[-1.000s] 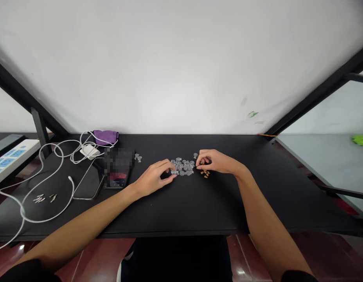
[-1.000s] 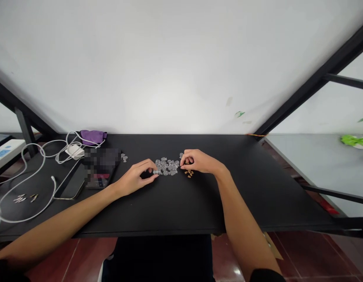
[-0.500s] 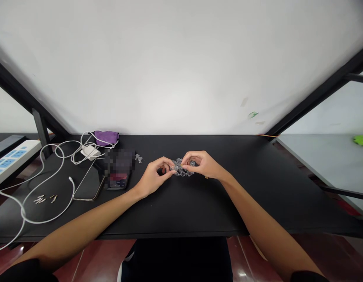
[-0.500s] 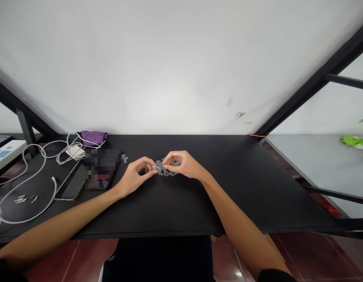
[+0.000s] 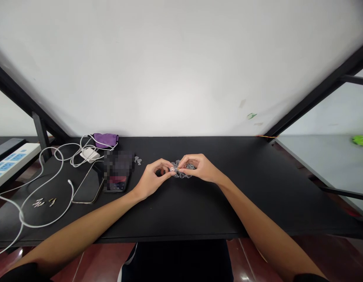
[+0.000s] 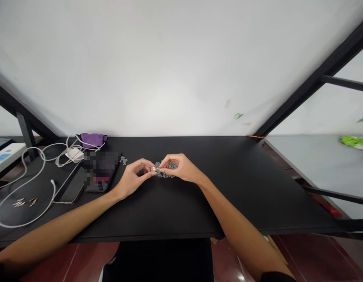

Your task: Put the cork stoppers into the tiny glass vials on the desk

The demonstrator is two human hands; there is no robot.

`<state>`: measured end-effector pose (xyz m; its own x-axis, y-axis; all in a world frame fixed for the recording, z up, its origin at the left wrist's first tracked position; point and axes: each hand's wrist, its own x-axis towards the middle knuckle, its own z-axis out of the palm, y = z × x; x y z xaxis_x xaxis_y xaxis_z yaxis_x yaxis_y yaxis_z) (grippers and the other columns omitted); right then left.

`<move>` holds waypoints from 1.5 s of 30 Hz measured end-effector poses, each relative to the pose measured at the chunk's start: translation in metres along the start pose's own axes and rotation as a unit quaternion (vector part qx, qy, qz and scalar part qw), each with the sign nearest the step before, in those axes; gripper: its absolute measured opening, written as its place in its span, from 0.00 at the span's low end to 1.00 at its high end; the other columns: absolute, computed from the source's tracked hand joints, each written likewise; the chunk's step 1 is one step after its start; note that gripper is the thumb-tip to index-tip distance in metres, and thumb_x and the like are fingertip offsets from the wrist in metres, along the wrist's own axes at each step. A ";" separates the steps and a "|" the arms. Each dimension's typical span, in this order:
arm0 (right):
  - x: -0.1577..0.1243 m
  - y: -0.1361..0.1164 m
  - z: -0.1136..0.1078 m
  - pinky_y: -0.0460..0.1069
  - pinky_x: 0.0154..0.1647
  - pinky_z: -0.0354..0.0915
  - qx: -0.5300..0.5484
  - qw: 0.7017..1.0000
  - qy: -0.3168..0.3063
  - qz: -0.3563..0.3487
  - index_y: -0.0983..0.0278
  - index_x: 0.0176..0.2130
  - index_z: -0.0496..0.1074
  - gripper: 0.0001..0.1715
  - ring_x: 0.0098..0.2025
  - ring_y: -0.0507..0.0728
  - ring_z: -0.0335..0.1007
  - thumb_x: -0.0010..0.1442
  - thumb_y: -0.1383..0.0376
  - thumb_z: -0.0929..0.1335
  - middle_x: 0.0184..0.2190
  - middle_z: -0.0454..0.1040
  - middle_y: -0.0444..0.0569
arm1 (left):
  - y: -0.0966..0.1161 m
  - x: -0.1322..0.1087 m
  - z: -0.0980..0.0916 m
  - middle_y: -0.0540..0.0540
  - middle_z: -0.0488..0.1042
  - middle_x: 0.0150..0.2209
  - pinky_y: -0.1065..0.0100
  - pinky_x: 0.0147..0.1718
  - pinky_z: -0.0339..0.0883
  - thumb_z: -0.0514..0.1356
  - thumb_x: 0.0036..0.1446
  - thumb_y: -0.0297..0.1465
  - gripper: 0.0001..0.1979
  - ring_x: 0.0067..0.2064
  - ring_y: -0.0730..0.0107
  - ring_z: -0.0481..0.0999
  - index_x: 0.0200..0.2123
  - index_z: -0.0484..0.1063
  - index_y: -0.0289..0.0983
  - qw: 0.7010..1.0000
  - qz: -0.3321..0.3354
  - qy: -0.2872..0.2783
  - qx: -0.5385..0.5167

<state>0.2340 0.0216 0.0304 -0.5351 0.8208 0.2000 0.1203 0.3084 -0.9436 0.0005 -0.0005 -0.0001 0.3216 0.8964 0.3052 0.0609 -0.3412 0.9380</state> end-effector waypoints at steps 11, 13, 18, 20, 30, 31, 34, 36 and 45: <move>-0.001 -0.002 -0.001 0.54 0.45 0.70 -0.024 1.000 0.002 -0.010 0.64 0.37 0.82 0.12 0.41 0.60 0.78 0.59 0.58 0.77 0.36 0.81 0.52 | -0.004 -0.001 -0.001 0.48 0.78 0.33 0.69 0.35 0.65 0.72 0.56 0.38 0.13 0.32 0.72 0.72 0.38 0.80 0.35 1.000 -0.004 0.006 0.007; -0.001 -0.002 -0.002 0.55 0.46 0.70 -0.025 1.000 0.001 -0.014 0.64 0.37 0.82 0.11 0.41 0.60 0.78 0.59 0.58 0.77 0.37 0.81 0.52 | -0.004 -0.001 -0.001 0.48 0.79 0.33 0.69 0.35 0.65 0.73 0.56 0.38 0.13 0.32 0.72 0.73 0.38 0.80 0.35 1.000 -0.010 0.006 0.003; -0.001 -0.001 -0.002 0.55 0.48 0.71 -0.021 0.999 -0.004 -0.029 0.64 0.36 0.82 0.09 0.43 0.60 0.79 0.59 0.60 0.77 0.38 0.81 0.53 | -0.006 -0.001 -0.001 0.47 0.79 0.32 0.67 0.38 0.68 0.72 0.57 0.38 0.13 0.34 0.69 0.75 0.39 0.80 0.35 1.000 -0.018 -0.004 -0.003; -0.001 0.000 -0.002 0.55 0.48 0.71 -0.018 0.999 -0.004 -0.032 0.64 0.35 0.82 0.08 0.43 0.60 0.79 0.59 0.60 0.77 0.38 0.81 0.53 | -0.006 -0.001 -0.001 0.46 0.79 0.33 0.66 0.40 0.69 0.72 0.57 0.39 0.13 0.36 0.68 0.77 0.38 0.80 0.35 1.000 -0.021 -0.006 -0.007; -0.002 -0.004 -0.003 0.54 0.47 0.71 -0.043 0.999 -0.014 -0.028 0.63 0.34 0.83 0.09 0.41 0.59 0.78 0.60 0.59 0.77 0.38 0.81 0.52 | -0.009 -0.001 -0.002 0.44 0.80 0.37 0.65 0.43 0.71 0.72 0.57 0.38 0.12 0.39 0.66 0.79 0.37 0.80 0.35 1.000 -0.006 -0.015 -0.008; -0.003 -0.004 -0.003 0.55 0.47 0.71 -0.044 0.999 -0.014 -0.026 0.63 0.34 0.83 0.09 0.41 0.59 0.78 0.60 0.59 0.76 0.38 0.81 0.52 | -0.009 -0.001 -0.002 0.44 0.80 0.37 0.65 0.43 0.71 0.72 0.57 0.37 0.12 0.39 0.66 0.79 0.37 0.80 0.35 1.000 -0.005 -0.016 -0.008; -0.002 -0.003 -0.002 0.55 0.47 0.71 -0.035 0.999 -0.011 -0.018 0.63 0.34 0.83 0.11 0.42 0.60 0.78 0.59 0.57 0.77 0.38 0.82 0.53 | -0.008 -0.001 -0.002 0.43 0.81 0.37 0.65 0.43 0.71 0.72 0.57 0.37 0.12 0.40 0.65 0.79 0.37 0.80 0.34 1.000 -0.003 -0.018 -0.014; -0.001 -0.001 -0.001 0.55 0.48 0.72 -0.023 1.000 -0.007 -0.012 0.63 0.34 0.84 0.13 0.42 0.60 0.78 0.58 0.56 0.77 0.38 0.82 0.53 | -0.008 -0.001 -0.002 0.43 0.81 0.37 0.65 0.43 0.72 0.72 0.57 0.37 0.12 0.40 0.65 0.79 0.36 0.80 0.34 1.000 -0.005 -0.017 -0.023; 0.001 -0.002 0.004 0.56 0.47 0.72 -0.001 1.000 0.011 0.012 0.63 0.38 0.84 0.15 0.41 0.60 0.78 0.57 0.54 0.78 0.37 0.82 0.52 | -0.009 0.000 -0.001 0.44 0.80 0.35 0.65 0.42 0.74 0.73 0.55 0.36 0.13 0.38 0.67 0.80 0.34 0.77 0.34 0.997 -0.019 0.001 -0.070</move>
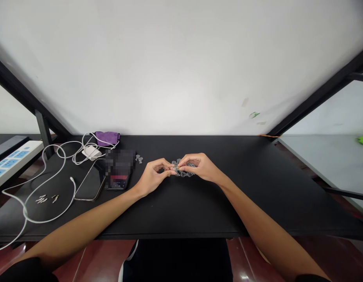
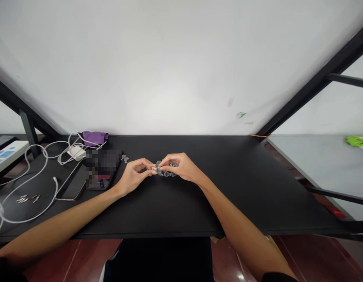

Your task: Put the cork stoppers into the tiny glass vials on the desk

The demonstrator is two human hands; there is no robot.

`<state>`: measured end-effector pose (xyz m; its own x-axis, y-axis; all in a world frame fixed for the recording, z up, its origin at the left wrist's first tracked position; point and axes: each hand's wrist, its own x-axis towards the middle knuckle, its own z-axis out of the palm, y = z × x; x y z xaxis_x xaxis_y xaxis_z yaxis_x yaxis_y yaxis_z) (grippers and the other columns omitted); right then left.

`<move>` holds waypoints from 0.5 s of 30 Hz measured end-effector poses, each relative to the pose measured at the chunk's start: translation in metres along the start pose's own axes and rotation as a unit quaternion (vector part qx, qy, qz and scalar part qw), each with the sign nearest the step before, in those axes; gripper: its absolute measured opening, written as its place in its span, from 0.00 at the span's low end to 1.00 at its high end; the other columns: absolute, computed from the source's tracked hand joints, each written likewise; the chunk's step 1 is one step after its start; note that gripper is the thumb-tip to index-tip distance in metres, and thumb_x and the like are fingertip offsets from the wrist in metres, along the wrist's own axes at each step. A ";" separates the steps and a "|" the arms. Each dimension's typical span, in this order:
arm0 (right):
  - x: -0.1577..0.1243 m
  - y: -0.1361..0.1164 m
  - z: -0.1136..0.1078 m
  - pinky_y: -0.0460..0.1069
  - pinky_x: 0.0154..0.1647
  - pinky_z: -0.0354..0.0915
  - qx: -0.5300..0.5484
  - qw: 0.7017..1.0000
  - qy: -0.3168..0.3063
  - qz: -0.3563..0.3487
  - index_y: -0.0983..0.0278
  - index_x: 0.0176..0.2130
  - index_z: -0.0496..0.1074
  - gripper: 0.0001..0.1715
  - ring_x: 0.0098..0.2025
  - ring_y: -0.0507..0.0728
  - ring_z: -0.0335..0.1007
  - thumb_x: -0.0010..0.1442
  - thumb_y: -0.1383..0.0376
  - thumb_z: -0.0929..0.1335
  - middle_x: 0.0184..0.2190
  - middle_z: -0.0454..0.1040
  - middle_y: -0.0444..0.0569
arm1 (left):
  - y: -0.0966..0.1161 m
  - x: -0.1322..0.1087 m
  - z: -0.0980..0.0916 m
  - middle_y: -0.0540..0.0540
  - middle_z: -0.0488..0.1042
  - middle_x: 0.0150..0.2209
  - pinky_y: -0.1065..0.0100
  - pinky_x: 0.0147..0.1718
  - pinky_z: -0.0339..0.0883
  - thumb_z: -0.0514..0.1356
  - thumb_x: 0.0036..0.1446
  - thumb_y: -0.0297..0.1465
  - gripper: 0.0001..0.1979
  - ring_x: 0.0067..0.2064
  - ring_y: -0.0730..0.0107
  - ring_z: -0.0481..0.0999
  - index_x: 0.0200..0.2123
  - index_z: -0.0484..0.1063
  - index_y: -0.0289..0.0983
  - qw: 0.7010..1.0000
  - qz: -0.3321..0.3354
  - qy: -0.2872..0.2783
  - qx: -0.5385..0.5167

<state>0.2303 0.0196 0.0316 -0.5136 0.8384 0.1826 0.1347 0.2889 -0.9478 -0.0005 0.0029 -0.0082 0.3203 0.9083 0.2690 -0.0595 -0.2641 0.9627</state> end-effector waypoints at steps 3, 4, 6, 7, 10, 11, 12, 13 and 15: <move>0.000 -0.002 -0.001 0.56 0.46 0.72 -0.019 1.000 0.008 -0.009 0.63 0.38 0.84 0.16 0.41 0.61 0.78 0.58 0.53 0.77 0.37 0.81 0.53 | 0.001 0.000 0.001 0.44 0.80 0.36 0.65 0.42 0.74 0.73 0.55 0.36 0.13 0.38 0.67 0.80 0.35 0.77 0.34 1.000 0.007 0.001 0.001; 0.000 -0.002 -0.001 0.56 0.46 0.72 -0.023 1.000 0.011 -0.014 0.62 0.38 0.84 0.16 0.41 0.61 0.78 0.58 0.53 0.77 0.37 0.81 0.53 | 0.002 0.000 0.001 0.44 0.80 0.36 0.65 0.42 0.74 0.73 0.55 0.36 0.13 0.38 0.67 0.80 0.34 0.77 0.34 1.000 0.010 0.001 0.000; -0.001 -0.001 -0.001 0.56 0.46 0.72 -0.026 0.999 0.013 -0.019 0.62 0.38 0.85 0.14 0.41 0.61 0.78 0.58 0.54 0.77 0.37 0.81 0.53 | 0.003 -0.001 0.002 0.44 0.81 0.36 0.65 0.42 0.74 0.73 0.55 0.36 0.12 0.39 0.66 0.80 0.34 0.77 0.35 1.000 0.015 0.004 0.000; -0.001 0.000 -0.001 0.56 0.46 0.72 -0.025 0.999 0.013 -0.020 0.62 0.37 0.85 0.13 0.41 0.61 0.78 0.58 0.55 0.77 0.37 0.81 0.53 | 0.003 -0.001 0.002 0.44 0.81 0.37 0.65 0.42 0.74 0.73 0.55 0.36 0.12 0.39 0.66 0.80 0.34 0.77 0.35 1.000 0.018 0.006 0.002; 0.000 0.002 -0.001 0.56 0.46 0.72 -0.019 1.000 0.013 -0.014 0.62 0.37 0.85 0.12 0.41 0.61 0.78 0.58 0.56 0.77 0.37 0.82 0.53 | 0.004 -0.002 0.003 0.44 0.81 0.37 0.65 0.43 0.74 0.73 0.56 0.36 0.11 0.40 0.65 0.80 0.33 0.78 0.35 0.999 0.026 0.008 0.018; 0.000 0.003 0.000 0.55 0.46 0.72 -0.017 1.000 0.013 -0.012 0.62 0.36 0.85 0.12 0.41 0.60 0.78 0.59 0.56 0.77 0.37 0.82 0.52 | 0.005 -0.002 0.003 0.43 0.81 0.37 0.65 0.43 0.73 0.72 0.57 0.36 0.11 0.40 0.65 0.80 0.33 0.78 0.35 0.999 0.029 0.007 0.026; 0.000 0.003 0.000 0.55 0.46 0.72 -0.016 1.000 0.013 -0.010 0.62 0.36 0.85 0.12 0.41 0.60 0.78 0.59 0.56 0.77 0.37 0.82 0.52 | 0.005 -0.002 0.003 0.43 0.81 0.37 0.65 0.43 0.73 0.72 0.57 0.36 0.10 0.40 0.65 0.80 0.33 0.78 0.35 0.999 0.032 0.007 0.035; 0.000 0.003 0.000 0.55 0.46 0.72 -0.014 1.000 0.013 -0.008 0.62 0.36 0.85 0.12 0.41 0.60 0.78 0.59 0.56 0.77 0.37 0.82 0.52 | 0.006 -0.002 0.003 0.43 0.81 0.37 0.65 0.43 0.73 0.72 0.58 0.36 0.10 0.40 0.65 0.80 0.33 0.78 0.35 0.998 0.036 0.007 0.044; 0.000 0.003 0.001 0.55 0.46 0.72 -0.014 1.000 0.013 -0.007 0.63 0.36 0.85 0.12 0.42 0.60 0.78 0.59 0.56 0.77 0.37 0.82 0.53 | 0.007 -0.003 0.003 0.44 0.81 0.36 0.65 0.43 0.73 0.71 0.58 0.37 0.11 0.39 0.65 0.79 0.32 0.78 0.35 0.997 0.042 0.009 0.063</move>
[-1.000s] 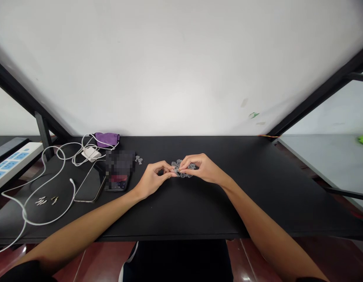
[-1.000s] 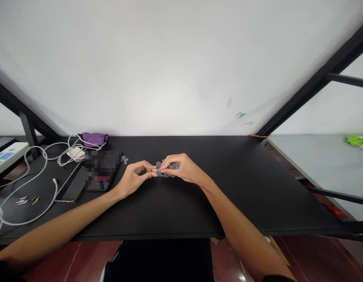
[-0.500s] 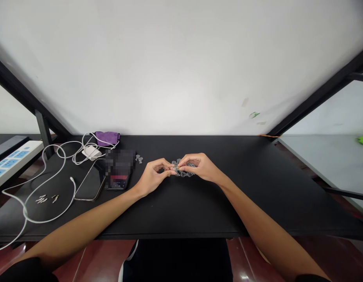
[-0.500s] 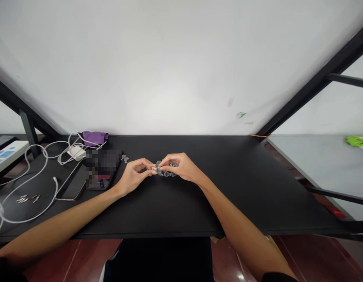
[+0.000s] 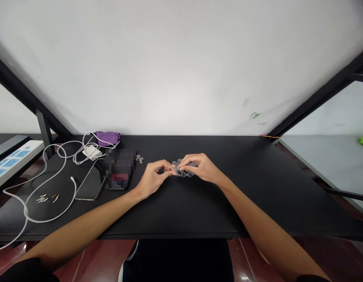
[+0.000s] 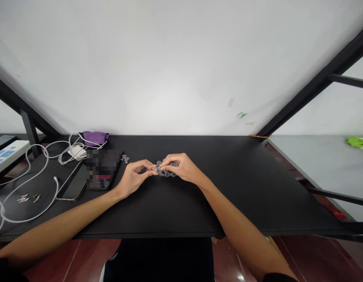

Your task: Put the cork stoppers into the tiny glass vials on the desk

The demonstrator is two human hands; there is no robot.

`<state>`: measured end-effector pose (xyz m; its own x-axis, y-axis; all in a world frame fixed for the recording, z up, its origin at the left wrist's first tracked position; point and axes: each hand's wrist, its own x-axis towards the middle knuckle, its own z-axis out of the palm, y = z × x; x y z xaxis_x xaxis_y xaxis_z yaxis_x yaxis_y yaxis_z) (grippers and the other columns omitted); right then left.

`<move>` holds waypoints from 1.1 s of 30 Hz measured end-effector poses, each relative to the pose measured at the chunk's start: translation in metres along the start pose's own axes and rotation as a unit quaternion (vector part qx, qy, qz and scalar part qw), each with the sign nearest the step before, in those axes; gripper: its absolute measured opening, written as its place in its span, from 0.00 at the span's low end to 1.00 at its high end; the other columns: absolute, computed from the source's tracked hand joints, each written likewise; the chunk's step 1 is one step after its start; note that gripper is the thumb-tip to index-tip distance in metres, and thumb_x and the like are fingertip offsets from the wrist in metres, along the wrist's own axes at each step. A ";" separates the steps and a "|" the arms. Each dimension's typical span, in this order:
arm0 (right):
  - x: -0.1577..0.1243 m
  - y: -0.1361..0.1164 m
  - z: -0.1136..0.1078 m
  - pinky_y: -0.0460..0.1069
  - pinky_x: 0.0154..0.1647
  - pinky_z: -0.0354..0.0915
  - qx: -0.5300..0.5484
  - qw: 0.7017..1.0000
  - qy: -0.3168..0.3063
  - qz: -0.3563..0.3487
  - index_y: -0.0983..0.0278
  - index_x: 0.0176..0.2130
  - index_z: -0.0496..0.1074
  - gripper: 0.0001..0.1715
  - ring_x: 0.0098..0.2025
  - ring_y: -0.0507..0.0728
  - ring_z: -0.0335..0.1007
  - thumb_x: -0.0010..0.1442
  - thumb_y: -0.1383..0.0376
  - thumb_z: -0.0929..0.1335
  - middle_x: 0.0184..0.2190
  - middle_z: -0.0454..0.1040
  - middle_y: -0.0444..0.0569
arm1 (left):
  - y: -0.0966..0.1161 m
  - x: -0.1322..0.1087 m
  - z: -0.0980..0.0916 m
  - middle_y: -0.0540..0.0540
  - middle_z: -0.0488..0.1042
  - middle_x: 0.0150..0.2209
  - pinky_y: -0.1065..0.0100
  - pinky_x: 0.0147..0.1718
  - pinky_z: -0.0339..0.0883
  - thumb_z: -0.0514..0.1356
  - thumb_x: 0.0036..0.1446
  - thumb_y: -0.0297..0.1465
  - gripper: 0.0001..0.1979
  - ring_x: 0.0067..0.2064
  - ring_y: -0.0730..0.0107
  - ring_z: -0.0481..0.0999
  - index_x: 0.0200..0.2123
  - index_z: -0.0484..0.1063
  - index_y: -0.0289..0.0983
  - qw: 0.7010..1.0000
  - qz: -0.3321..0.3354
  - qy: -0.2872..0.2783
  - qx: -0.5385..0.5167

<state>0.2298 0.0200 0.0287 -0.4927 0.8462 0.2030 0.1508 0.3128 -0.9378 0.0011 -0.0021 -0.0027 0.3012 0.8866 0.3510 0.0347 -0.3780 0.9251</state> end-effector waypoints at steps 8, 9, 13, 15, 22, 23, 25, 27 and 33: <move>-0.001 -0.001 0.002 0.55 0.45 0.73 0.005 1.000 0.000 0.014 0.63 0.36 0.83 0.12 0.40 0.60 0.78 0.60 0.57 0.76 0.36 0.82 0.52 | -0.001 0.000 -0.001 0.43 0.81 0.35 0.64 0.42 0.72 0.70 0.60 0.38 0.11 0.38 0.64 0.79 0.34 0.79 0.35 0.998 0.031 0.004 0.051; -0.001 -0.001 0.002 0.54 0.44 0.73 0.006 1.000 -0.001 0.016 0.63 0.36 0.83 0.11 0.40 0.59 0.78 0.60 0.57 0.76 0.35 0.82 0.51 | -0.001 -0.001 -0.001 0.44 0.81 0.35 0.64 0.42 0.72 0.70 0.60 0.38 0.11 0.38 0.64 0.79 0.34 0.79 0.35 0.998 0.034 0.004 0.053; -0.001 -0.002 0.003 0.54 0.44 0.73 0.013 1.000 -0.006 0.024 0.64 0.36 0.82 0.13 0.39 0.59 0.78 0.60 0.56 0.75 0.34 0.82 0.51 | -0.002 -0.001 -0.001 0.44 0.81 0.36 0.64 0.42 0.72 0.69 0.61 0.38 0.11 0.38 0.65 0.79 0.34 0.79 0.35 0.997 0.050 0.003 0.066; 0.000 -0.002 0.003 0.55 0.44 0.73 0.013 1.000 -0.009 0.025 0.64 0.36 0.83 0.13 0.39 0.59 0.79 0.60 0.56 0.75 0.34 0.82 0.51 | -0.002 -0.001 0.000 0.44 0.81 0.35 0.64 0.41 0.72 0.69 0.61 0.37 0.10 0.37 0.65 0.79 0.34 0.79 0.36 0.995 0.060 0.003 0.075; 0.000 -0.001 0.001 0.54 0.45 0.71 0.000 1.000 -0.016 0.024 0.63 0.36 0.83 0.11 0.40 0.59 0.78 0.60 0.58 0.75 0.36 0.82 0.51 | 0.002 0.000 -0.002 0.44 0.80 0.35 0.66 0.39 0.70 0.67 0.63 0.37 0.11 0.35 0.67 0.76 0.31 0.77 0.36 0.988 0.089 -0.015 0.124; 0.000 -0.001 0.000 0.54 0.45 0.71 -0.005 1.000 -0.016 0.023 0.63 0.36 0.83 0.11 0.40 0.59 0.78 0.60 0.58 0.75 0.36 0.82 0.51 | 0.002 0.000 -0.003 0.45 0.80 0.35 0.66 0.38 0.70 0.68 0.62 0.38 0.11 0.34 0.68 0.76 0.33 0.77 0.36 0.987 0.087 -0.019 0.134; 0.000 -0.002 0.000 0.54 0.45 0.71 -0.016 0.999 -0.016 0.024 0.63 0.36 0.83 0.11 0.40 0.59 0.78 0.60 0.57 0.74 0.36 0.82 0.51 | 0.002 0.001 -0.003 0.46 0.79 0.33 0.67 0.36 0.68 0.68 0.62 0.40 0.11 0.33 0.69 0.74 0.36 0.78 0.37 0.985 0.085 -0.024 0.150; 0.000 -0.003 0.000 0.54 0.44 0.71 -0.022 0.999 -0.017 0.024 0.63 0.36 0.83 0.12 0.39 0.59 0.78 0.60 0.56 0.74 0.36 0.82 0.51 | 0.001 0.001 -0.003 0.47 0.78 0.32 0.68 0.36 0.67 0.67 0.62 0.40 0.12 0.32 0.69 0.72 0.37 0.78 0.37 0.982 0.091 -0.026 0.160; -0.001 -0.007 -0.010 0.54 0.44 0.71 -0.060 0.998 -0.036 0.011 0.61 0.38 0.84 0.14 0.39 0.59 0.77 0.59 0.54 0.75 0.37 0.82 0.51 | 0.000 0.000 -0.007 0.48 0.76 0.32 0.67 0.38 0.67 0.67 0.63 0.38 0.10 0.33 0.69 0.72 0.43 0.79 0.38 0.973 0.106 -0.061 0.197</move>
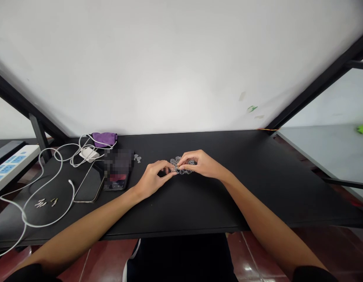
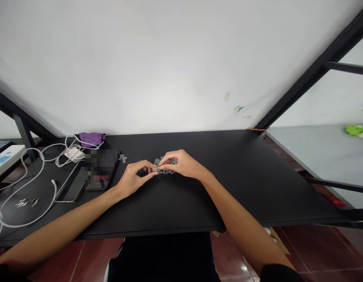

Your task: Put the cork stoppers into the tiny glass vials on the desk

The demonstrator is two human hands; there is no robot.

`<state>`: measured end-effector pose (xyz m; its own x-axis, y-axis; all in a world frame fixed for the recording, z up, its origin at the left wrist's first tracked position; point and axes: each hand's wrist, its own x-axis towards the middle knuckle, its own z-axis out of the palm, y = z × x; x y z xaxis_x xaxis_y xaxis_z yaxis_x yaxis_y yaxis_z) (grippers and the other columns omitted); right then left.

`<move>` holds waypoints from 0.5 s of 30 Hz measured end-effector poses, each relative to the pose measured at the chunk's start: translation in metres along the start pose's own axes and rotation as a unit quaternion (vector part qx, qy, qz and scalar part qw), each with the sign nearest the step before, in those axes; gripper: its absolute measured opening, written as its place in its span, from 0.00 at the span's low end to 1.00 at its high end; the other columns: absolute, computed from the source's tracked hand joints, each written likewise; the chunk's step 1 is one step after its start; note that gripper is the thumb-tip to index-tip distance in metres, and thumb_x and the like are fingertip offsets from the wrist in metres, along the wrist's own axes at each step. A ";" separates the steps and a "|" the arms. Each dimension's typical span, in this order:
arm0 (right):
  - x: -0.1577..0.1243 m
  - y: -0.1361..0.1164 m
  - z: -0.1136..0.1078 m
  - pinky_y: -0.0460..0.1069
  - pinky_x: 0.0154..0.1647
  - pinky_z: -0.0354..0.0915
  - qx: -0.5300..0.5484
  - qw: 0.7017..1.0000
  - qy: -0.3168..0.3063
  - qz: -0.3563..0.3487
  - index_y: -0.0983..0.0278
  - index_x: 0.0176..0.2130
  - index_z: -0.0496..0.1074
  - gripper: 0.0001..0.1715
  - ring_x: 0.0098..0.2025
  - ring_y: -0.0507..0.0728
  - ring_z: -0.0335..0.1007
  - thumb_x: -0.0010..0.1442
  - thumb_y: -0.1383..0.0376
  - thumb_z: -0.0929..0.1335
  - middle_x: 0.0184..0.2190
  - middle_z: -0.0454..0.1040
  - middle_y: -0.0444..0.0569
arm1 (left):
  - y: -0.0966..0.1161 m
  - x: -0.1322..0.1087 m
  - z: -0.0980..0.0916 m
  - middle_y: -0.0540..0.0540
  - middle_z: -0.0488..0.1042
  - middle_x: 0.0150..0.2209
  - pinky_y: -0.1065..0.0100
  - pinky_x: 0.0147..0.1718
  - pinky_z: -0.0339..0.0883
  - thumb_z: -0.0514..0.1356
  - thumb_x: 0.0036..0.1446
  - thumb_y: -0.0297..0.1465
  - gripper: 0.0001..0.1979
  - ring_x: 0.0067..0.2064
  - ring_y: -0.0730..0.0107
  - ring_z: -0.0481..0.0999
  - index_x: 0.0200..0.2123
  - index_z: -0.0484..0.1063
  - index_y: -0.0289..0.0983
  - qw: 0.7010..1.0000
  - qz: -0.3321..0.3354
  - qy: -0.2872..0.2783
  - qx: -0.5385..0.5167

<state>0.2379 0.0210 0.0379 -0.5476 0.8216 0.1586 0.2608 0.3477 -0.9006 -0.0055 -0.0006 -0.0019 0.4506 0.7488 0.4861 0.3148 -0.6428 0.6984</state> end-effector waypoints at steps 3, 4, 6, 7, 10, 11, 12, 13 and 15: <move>-0.002 0.000 -0.011 0.55 0.44 0.71 -0.016 0.999 0.039 -0.005 0.61 0.39 0.84 0.17 0.40 0.60 0.77 0.58 0.52 0.76 0.38 0.82 0.52 | 0.001 0.002 -0.005 0.46 0.78 0.37 0.64 0.44 0.68 0.65 0.65 0.37 0.10 0.38 0.66 0.75 0.46 0.78 0.40 0.997 0.025 -0.072 -0.002; -0.002 0.001 -0.015 0.55 0.45 0.71 -0.022 0.998 0.062 -0.006 0.61 0.40 0.84 0.18 0.40 0.60 0.77 0.59 0.51 0.75 0.38 0.82 0.52 | 0.001 0.003 -0.006 0.45 0.78 0.38 0.63 0.47 0.67 0.65 0.65 0.37 0.09 0.40 0.65 0.75 0.46 0.78 0.40 0.995 0.034 -0.098 -0.001; -0.003 0.003 -0.020 0.56 0.45 0.71 -0.038 0.994 0.102 -0.005 0.61 0.41 0.83 0.19 0.41 0.61 0.76 0.61 0.50 0.73 0.38 0.82 0.52 | 0.002 0.004 -0.009 0.45 0.77 0.40 0.61 0.50 0.65 0.66 0.65 0.37 0.09 0.43 0.63 0.75 0.46 0.79 0.41 0.988 0.050 -0.145 0.016; -0.002 0.004 -0.021 0.56 0.45 0.70 -0.046 0.992 0.115 -0.004 0.61 0.42 0.83 0.19 0.41 0.61 0.76 0.62 0.50 0.73 0.39 0.82 0.52 | 0.003 0.004 -0.010 0.45 0.77 0.41 0.61 0.51 0.63 0.66 0.64 0.37 0.09 0.43 0.63 0.75 0.46 0.79 0.41 0.984 0.055 -0.165 0.030; -0.002 0.009 -0.024 0.55 0.44 0.69 -0.075 0.989 0.125 -0.002 0.61 0.41 0.83 0.18 0.41 0.60 0.75 0.64 0.51 0.71 0.39 0.82 0.51 | 0.006 0.003 -0.012 0.46 0.75 0.40 0.62 0.50 0.62 0.65 0.65 0.37 0.10 0.44 0.63 0.74 0.48 0.80 0.43 0.972 0.057 -0.220 0.064; -0.002 0.011 -0.024 0.54 0.43 0.68 -0.088 0.989 0.123 -0.001 0.61 0.41 0.83 0.17 0.39 0.59 0.74 0.64 0.51 0.71 0.38 0.81 0.50 | 0.007 0.003 -0.012 0.46 0.75 0.39 0.62 0.50 0.61 0.65 0.65 0.37 0.10 0.44 0.63 0.74 0.48 0.80 0.44 0.969 0.057 -0.232 0.071; -0.002 0.013 -0.026 0.54 0.41 0.67 -0.102 0.988 0.119 0.001 0.61 0.40 0.82 0.17 0.38 0.58 0.74 0.64 0.52 0.71 0.37 0.81 0.50 | 0.008 0.003 -0.013 0.46 0.75 0.39 0.62 0.50 0.61 0.65 0.65 0.38 0.11 0.44 0.63 0.74 0.49 0.80 0.44 0.966 0.056 -0.241 0.077; -0.002 0.016 -0.027 0.53 0.40 0.66 -0.118 0.986 0.115 0.003 0.61 0.39 0.82 0.16 0.37 0.58 0.73 0.64 0.52 0.70 0.36 0.81 0.49 | 0.009 0.003 -0.014 0.46 0.74 0.40 0.62 0.50 0.61 0.65 0.65 0.38 0.11 0.44 0.63 0.74 0.49 0.80 0.44 0.964 0.054 -0.247 0.082; -0.003 0.022 -0.031 0.53 0.38 0.65 -0.150 0.982 0.111 0.004 0.61 0.38 0.81 0.16 0.35 0.57 0.71 0.65 0.53 0.70 0.35 0.79 0.49 | 0.009 0.004 -0.015 0.46 0.74 0.40 0.61 0.52 0.60 0.66 0.64 0.39 0.11 0.45 0.63 0.73 0.48 0.80 0.44 0.963 0.051 -0.252 0.084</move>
<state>0.2702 0.0405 0.0305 -0.3655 0.8918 0.2667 0.5053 0.4308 -0.7477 -0.0132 -0.0016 0.0140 0.8213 0.5339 0.2010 0.3589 -0.7574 0.5455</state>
